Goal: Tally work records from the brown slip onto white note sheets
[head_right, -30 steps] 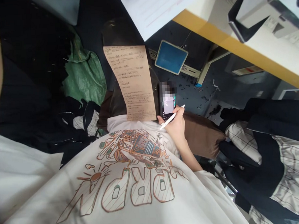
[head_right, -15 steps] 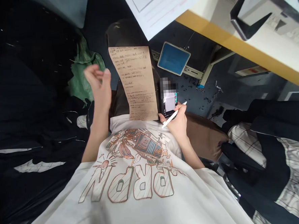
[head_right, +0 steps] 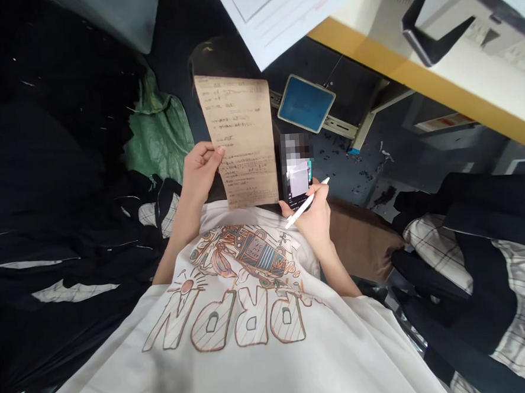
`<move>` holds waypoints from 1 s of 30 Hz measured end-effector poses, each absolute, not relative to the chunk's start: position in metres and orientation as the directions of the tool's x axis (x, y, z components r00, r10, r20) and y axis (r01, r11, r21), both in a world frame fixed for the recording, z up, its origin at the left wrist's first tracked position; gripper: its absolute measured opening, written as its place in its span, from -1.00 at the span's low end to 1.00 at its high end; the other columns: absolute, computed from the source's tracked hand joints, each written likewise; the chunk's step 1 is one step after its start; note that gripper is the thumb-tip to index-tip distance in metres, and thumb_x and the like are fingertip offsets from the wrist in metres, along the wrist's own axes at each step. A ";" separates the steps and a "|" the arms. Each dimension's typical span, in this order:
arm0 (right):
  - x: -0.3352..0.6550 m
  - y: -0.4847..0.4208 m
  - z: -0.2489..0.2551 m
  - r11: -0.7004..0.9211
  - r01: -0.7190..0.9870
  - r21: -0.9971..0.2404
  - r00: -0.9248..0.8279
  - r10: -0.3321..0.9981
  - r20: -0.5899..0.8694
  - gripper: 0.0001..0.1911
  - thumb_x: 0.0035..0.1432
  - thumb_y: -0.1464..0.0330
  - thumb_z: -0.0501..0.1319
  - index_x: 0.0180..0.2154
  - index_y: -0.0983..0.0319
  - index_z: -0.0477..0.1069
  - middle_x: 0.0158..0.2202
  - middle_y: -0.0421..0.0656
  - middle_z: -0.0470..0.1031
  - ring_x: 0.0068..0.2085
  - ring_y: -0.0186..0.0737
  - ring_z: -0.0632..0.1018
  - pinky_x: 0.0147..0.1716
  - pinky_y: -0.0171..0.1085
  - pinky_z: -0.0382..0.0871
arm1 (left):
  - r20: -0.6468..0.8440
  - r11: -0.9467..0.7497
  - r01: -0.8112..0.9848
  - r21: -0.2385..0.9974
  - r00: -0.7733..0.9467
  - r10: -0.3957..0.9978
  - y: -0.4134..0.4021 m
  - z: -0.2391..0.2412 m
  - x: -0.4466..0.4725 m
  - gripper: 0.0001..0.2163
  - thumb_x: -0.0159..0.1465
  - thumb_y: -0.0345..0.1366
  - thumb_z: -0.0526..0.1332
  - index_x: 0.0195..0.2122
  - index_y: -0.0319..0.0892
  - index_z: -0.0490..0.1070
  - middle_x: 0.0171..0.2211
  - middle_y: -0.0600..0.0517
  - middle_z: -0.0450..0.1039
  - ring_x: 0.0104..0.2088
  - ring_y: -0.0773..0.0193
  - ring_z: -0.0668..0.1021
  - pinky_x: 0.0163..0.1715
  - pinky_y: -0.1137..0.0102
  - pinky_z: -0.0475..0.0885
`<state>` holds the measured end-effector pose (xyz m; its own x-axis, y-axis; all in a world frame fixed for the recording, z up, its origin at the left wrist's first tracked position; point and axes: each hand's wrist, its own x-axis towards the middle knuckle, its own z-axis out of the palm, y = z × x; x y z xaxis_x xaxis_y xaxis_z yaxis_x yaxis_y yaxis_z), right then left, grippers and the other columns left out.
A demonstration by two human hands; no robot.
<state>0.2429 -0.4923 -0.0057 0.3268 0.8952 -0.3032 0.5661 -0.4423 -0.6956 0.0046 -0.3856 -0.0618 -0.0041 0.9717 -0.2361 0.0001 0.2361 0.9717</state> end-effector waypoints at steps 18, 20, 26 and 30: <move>0.243 -0.491 -0.003 -0.433 0.606 -0.667 0.312 0.901 -0.302 -0.34 -0.21 0.07 0.41 -0.26 0.07 -0.02 0.19 0.01 0.39 -0.08 -0.08 0.52 -0.11 -0.09 0.38 | -0.166 0.168 0.037 0.985 -0.040 0.985 -0.350 -0.076 -0.006 -0.49 0.13 0.30 0.28 -0.31 -0.09 0.40 -0.49 0.07 0.42 -0.50 0.30 0.48 -0.49 0.41 0.36; 0.243 -0.491 -0.002 -0.430 0.601 -0.673 0.305 0.902 -0.304 -0.34 -0.20 0.07 0.41 -0.25 0.07 -0.01 0.19 0.01 0.38 -0.08 -0.08 0.52 -0.10 -0.08 0.39 | -0.179 0.180 0.019 0.984 -0.039 0.983 -0.351 -0.077 -0.006 -0.49 0.12 0.30 0.30 -0.31 -0.09 0.40 -0.51 0.08 0.41 -0.52 0.31 0.47 -0.51 0.41 0.34; 0.242 -0.488 0.001 -0.408 0.609 -0.681 0.284 0.913 -0.293 -0.35 -0.17 0.10 0.40 -0.25 0.07 -0.03 0.18 -0.02 0.40 -0.09 -0.10 0.53 -0.13 -0.12 0.40 | -0.192 0.194 0.038 0.980 -0.042 0.980 -0.352 -0.078 -0.008 -0.51 0.14 0.28 0.29 -0.29 -0.09 0.42 -0.52 0.09 0.39 -0.50 0.31 0.48 -0.50 0.43 0.36; 0.241 -0.486 0.002 -0.409 0.614 -0.675 0.285 0.913 -0.294 -0.36 -0.18 0.09 0.39 -0.26 0.07 -0.03 0.18 -0.01 0.40 -0.05 -0.07 0.53 -0.14 -0.12 0.40 | -0.188 0.189 0.006 0.982 -0.059 0.980 -0.352 -0.074 -0.009 -0.49 0.09 0.28 0.34 -0.32 -0.11 0.42 -0.53 0.12 0.41 -0.56 0.38 0.42 -0.55 0.47 0.32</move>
<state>0.2410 -0.4861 0.0020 0.2848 0.9125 -0.2936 0.6144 -0.4088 -0.6748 -0.0091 -0.3516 -0.0742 -0.0594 0.9804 -0.1879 0.0058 0.1886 0.9820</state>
